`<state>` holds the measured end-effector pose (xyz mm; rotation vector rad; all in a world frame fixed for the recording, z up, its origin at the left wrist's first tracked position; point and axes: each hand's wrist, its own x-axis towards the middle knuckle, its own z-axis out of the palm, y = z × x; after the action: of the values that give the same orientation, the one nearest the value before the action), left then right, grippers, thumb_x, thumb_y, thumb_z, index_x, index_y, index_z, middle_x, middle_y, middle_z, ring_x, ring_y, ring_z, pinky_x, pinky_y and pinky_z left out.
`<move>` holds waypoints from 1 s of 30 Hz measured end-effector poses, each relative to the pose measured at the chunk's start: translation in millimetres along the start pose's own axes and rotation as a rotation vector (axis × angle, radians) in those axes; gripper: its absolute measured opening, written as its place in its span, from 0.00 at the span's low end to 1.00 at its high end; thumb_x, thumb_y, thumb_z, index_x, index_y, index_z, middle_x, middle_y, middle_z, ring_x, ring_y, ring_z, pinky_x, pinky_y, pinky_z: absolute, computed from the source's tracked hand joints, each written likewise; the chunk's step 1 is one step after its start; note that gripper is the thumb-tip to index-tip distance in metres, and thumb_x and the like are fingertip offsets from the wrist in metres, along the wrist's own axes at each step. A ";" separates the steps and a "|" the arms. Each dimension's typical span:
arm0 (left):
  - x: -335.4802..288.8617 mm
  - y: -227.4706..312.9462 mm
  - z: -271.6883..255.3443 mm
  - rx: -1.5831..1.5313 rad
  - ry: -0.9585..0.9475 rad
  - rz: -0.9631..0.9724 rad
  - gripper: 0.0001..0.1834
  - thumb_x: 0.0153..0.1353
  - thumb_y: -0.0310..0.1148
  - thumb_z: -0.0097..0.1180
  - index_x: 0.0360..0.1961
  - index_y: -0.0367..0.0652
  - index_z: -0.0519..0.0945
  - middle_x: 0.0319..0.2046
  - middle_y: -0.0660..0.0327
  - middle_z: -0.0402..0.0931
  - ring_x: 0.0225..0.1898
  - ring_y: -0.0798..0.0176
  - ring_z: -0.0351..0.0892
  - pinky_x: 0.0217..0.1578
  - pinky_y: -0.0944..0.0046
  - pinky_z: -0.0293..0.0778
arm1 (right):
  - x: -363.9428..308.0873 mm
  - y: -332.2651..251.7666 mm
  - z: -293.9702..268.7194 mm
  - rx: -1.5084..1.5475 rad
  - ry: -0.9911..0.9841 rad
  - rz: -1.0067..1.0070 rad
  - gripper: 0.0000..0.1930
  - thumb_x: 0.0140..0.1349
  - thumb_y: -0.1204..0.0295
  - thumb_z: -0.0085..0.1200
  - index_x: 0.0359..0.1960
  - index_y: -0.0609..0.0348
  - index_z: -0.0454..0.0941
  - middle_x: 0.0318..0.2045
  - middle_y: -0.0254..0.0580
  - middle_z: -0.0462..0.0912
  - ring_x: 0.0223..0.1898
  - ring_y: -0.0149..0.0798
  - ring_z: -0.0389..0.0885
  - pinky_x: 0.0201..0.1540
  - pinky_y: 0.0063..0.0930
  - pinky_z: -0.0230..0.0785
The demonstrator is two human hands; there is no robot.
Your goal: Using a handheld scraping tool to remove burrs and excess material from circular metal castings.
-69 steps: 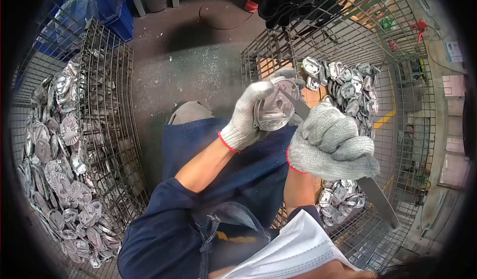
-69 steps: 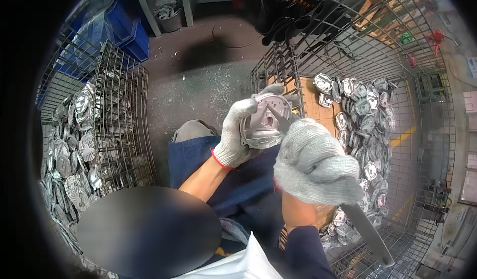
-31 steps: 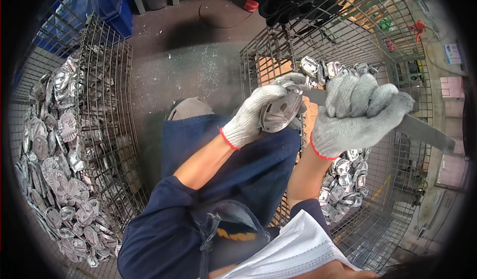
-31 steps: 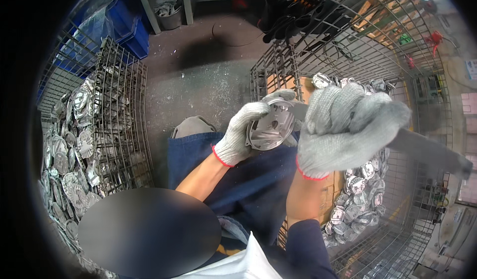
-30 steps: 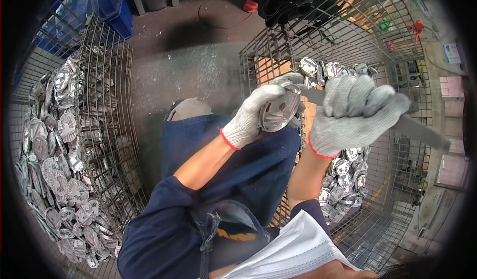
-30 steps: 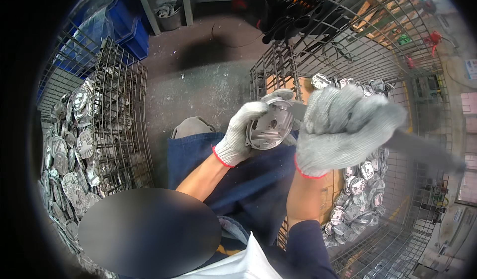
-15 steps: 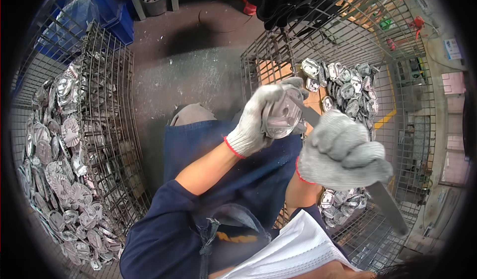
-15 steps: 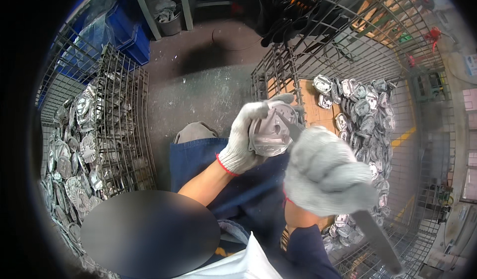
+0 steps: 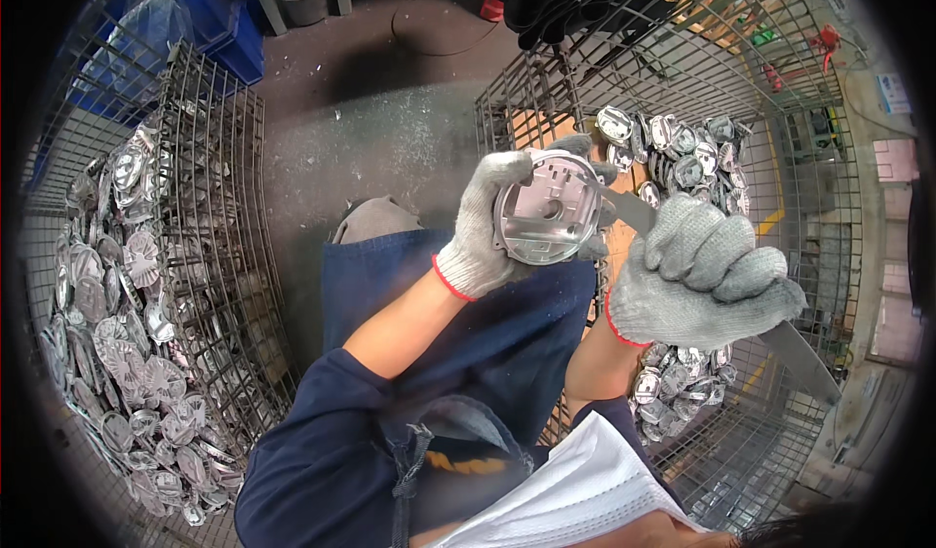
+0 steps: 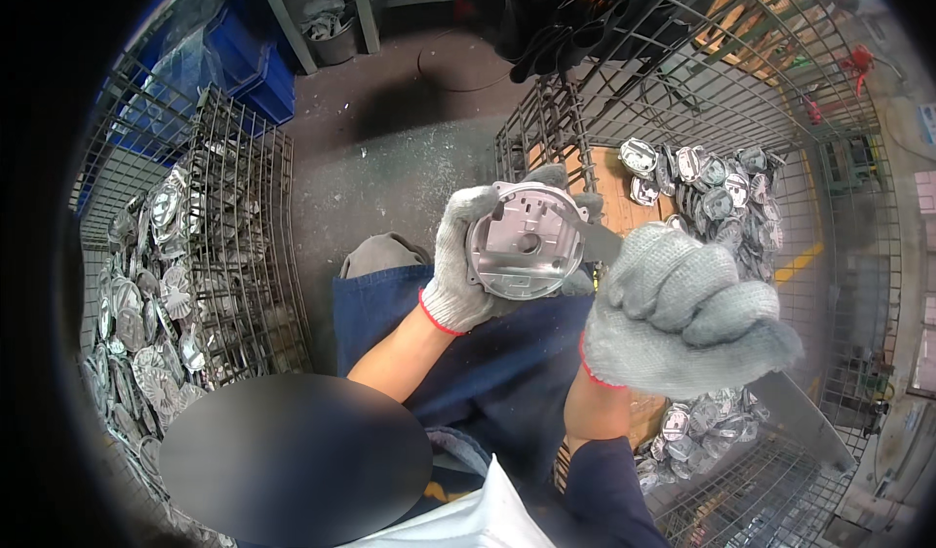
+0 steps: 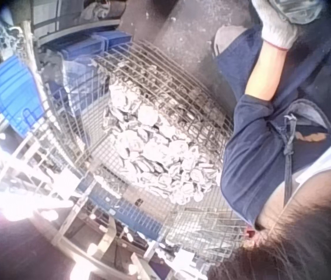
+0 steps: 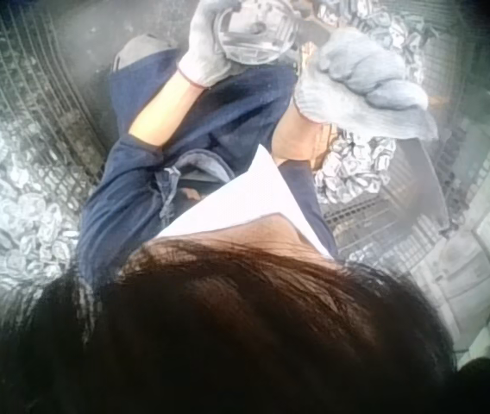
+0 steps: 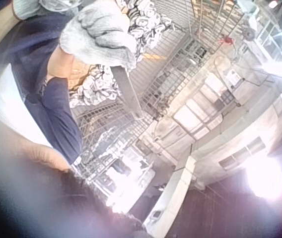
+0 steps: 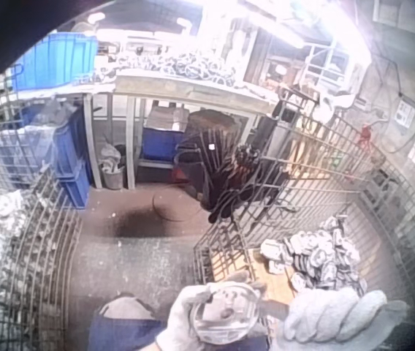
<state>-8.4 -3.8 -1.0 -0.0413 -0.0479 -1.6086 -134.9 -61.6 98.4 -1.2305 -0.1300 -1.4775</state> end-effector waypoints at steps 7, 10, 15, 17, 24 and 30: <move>-2.3 1.8 4.0 0.152 0.045 0.038 0.44 0.67 0.58 0.54 0.77 0.41 0.68 0.67 0.40 0.77 0.60 0.40 0.85 0.58 0.33 0.86 | -3.3 5.3 2.8 -0.001 -0.016 -0.048 0.34 0.85 0.40 0.28 0.20 0.44 0.58 0.16 0.31 0.61 0.13 0.31 0.58 0.18 0.30 0.64; -2.5 2.6 3.8 0.183 0.088 0.056 0.46 0.66 0.60 0.53 0.77 0.39 0.68 0.66 0.39 0.77 0.63 0.41 0.83 0.60 0.36 0.85 | -5.8 6.9 3.1 0.011 -0.017 -0.022 0.34 0.85 0.39 0.26 0.21 0.44 0.58 0.16 0.31 0.60 0.14 0.31 0.58 0.18 0.30 0.64; -1.5 1.0 3.7 0.229 0.106 0.101 0.41 0.69 0.54 0.54 0.76 0.39 0.69 0.66 0.46 0.78 0.56 0.49 0.87 0.52 0.41 0.90 | -13.3 13.5 6.2 -0.041 -0.038 -0.037 0.34 0.85 0.39 0.26 0.21 0.45 0.60 0.16 0.32 0.61 0.15 0.32 0.60 0.19 0.30 0.65; -0.8 0.3 3.2 0.231 0.112 0.111 0.41 0.68 0.53 0.55 0.76 0.38 0.69 0.65 0.46 0.78 0.55 0.50 0.87 0.51 0.43 0.90 | -16.4 17.9 9.3 -0.051 -0.029 -0.067 0.34 0.85 0.39 0.27 0.21 0.45 0.60 0.16 0.33 0.62 0.14 0.33 0.61 0.18 0.30 0.65; -2.0 3.1 -2.9 0.336 0.045 -0.022 0.43 0.65 0.53 0.58 0.75 0.36 0.70 0.62 0.44 0.80 0.59 0.48 0.85 0.63 0.51 0.81 | 24.7 11.3 16.3 -0.310 0.009 0.074 0.32 0.86 0.44 0.35 0.20 0.46 0.58 0.13 0.31 0.61 0.11 0.32 0.58 0.12 0.30 0.59; 1.4 -5.5 -8.8 0.166 0.225 0.137 0.43 0.64 0.52 0.58 0.74 0.35 0.71 0.60 0.44 0.82 0.56 0.45 0.86 0.59 0.46 0.84 | -0.3 36.1 38.6 -0.138 -0.056 -0.133 0.30 0.87 0.48 0.36 0.21 0.45 0.57 0.11 0.31 0.58 0.10 0.29 0.56 0.11 0.24 0.55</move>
<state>-14.0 -5.4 -9.7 0.2597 -0.0046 -1.4585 -83.9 -48.0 96.2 -1.3980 -0.1517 -1.5889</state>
